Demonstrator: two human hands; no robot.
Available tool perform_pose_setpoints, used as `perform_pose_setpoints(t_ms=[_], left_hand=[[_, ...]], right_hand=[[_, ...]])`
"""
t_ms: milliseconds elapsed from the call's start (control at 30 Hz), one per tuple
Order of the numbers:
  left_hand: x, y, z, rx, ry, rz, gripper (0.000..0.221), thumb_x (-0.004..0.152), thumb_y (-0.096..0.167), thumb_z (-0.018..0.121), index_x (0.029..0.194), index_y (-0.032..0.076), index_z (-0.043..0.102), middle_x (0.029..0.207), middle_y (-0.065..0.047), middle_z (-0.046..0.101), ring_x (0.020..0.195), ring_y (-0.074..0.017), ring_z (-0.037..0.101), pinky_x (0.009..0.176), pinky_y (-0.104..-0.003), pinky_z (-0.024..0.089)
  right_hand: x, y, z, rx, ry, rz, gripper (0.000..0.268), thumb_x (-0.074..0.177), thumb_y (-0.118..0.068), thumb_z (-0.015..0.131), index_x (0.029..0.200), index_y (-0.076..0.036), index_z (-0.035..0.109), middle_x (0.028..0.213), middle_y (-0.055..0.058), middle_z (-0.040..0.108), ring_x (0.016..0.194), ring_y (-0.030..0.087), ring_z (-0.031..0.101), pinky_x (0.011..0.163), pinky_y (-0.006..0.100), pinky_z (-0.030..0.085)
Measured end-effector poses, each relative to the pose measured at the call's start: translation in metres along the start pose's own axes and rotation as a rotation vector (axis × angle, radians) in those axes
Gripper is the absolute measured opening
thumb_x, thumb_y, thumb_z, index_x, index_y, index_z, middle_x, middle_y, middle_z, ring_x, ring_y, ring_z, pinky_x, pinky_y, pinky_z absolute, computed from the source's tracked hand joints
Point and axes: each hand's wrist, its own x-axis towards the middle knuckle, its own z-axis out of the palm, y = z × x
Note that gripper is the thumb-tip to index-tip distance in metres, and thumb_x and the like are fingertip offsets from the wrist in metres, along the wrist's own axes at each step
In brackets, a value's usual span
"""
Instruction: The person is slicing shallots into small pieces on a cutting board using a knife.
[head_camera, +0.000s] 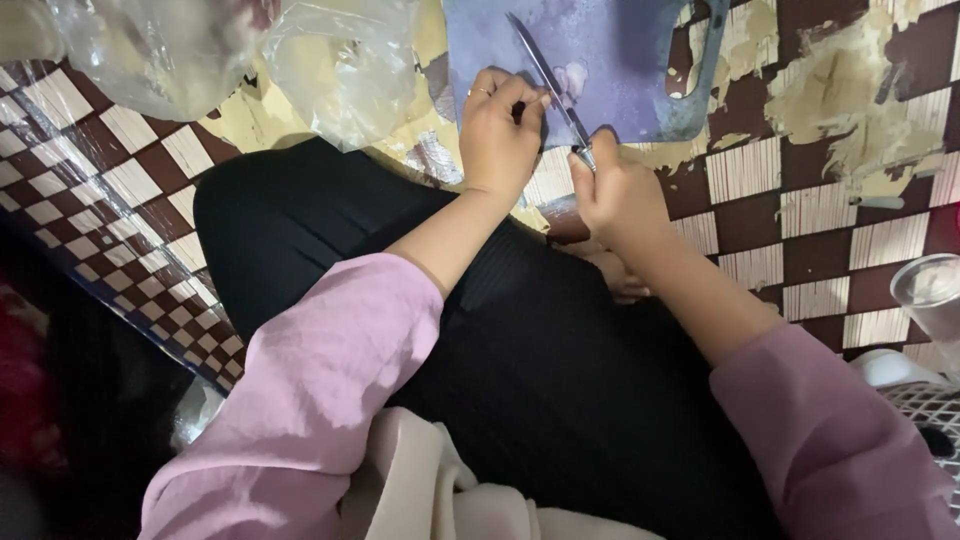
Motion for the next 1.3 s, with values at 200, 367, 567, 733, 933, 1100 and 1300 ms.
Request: perform_pose_setpoints(t_ms=[200,367,567,733,933,1100,1300], left_hand=[[0.003,0.003,-0.003,-0.006,-0.043,-0.041,0.006,0.084,0.009,0.075,0.08,0.011,0.072,0.089,0.001,0.053,0.07,-0.0129,0.051,0.065,-0.027,0.047],[0.015,0.004,-0.01,-0.071,-0.104,-0.04,0.009,0.083,0.002,0.074,0.078,0.008,0.069,0.083,-0.001,0.05,0.066,-0.0132,0.048,0.063,-0.026,0.045],[0.041,0.009,-0.046,-0.081,-0.393,-0.276,0.014,0.091,0.005,0.06,0.095,0.004,0.073,0.085,-0.007,0.072,0.062,-0.0145,0.064,0.058,-0.026,0.056],[0.052,0.065,-0.117,-0.044,-0.674,-0.386,0.018,0.096,0.007,0.053,0.101,0.007,0.071,0.079,-0.004,0.071,0.067,-0.0115,0.071,0.057,-0.024,0.065],[0.043,0.077,-0.199,0.211,-0.358,-0.049,0.012,0.098,0.0,0.066,0.109,0.001,0.07,0.098,-0.01,0.076,0.075,-0.0179,0.075,0.064,-0.031,0.056],[0.051,0.035,-0.227,0.494,-0.413,-0.017,0.031,0.095,-0.011,0.056,0.116,0.002,0.075,0.099,-0.021,0.071,0.093,-0.042,0.072,0.075,-0.049,0.061],[0.075,0.01,-0.187,0.459,-0.348,0.179,0.079,0.07,-0.008,0.065,0.146,0.009,0.052,0.134,-0.019,0.063,0.112,-0.0414,0.063,0.092,-0.044,0.051]], right_hand=[[0.003,-0.012,-0.017,0.181,0.014,0.004,0.019,0.103,-0.006,0.057,0.111,0.012,0.053,0.065,0.018,0.06,0.046,0.031,0.054,0.046,0.042,0.042],[0.002,-0.011,-0.021,0.245,-0.012,0.038,0.013,0.103,-0.005,0.056,0.106,0.007,0.051,0.069,0.019,0.06,0.049,0.033,0.057,0.048,0.044,0.044],[-0.001,0.001,-0.006,0.069,-0.067,0.034,0.023,0.104,-0.015,0.059,0.111,0.005,0.05,0.062,0.016,0.061,0.048,0.036,0.059,0.047,0.045,0.045],[0.004,-0.004,-0.01,-0.046,-0.005,-0.003,0.025,0.103,-0.015,0.061,0.108,0.007,0.053,0.065,0.016,0.06,0.047,0.033,0.057,0.045,0.043,0.046],[0.0,0.004,-0.008,0.088,-0.049,0.052,0.02,0.103,-0.014,0.059,0.104,0.004,0.049,0.068,0.02,0.061,0.056,0.039,0.06,0.054,0.048,0.046],[-0.002,0.016,0.0,0.005,-0.2,0.184,0.043,0.113,-0.04,0.045,0.122,0.001,0.054,0.068,0.025,0.066,0.064,0.043,0.072,0.058,0.047,0.054],[0.01,-0.011,-0.023,-0.007,-0.317,0.282,0.03,0.105,-0.03,0.049,0.108,0.0,0.047,0.074,0.023,0.067,0.063,0.047,0.066,0.059,0.055,0.05]])
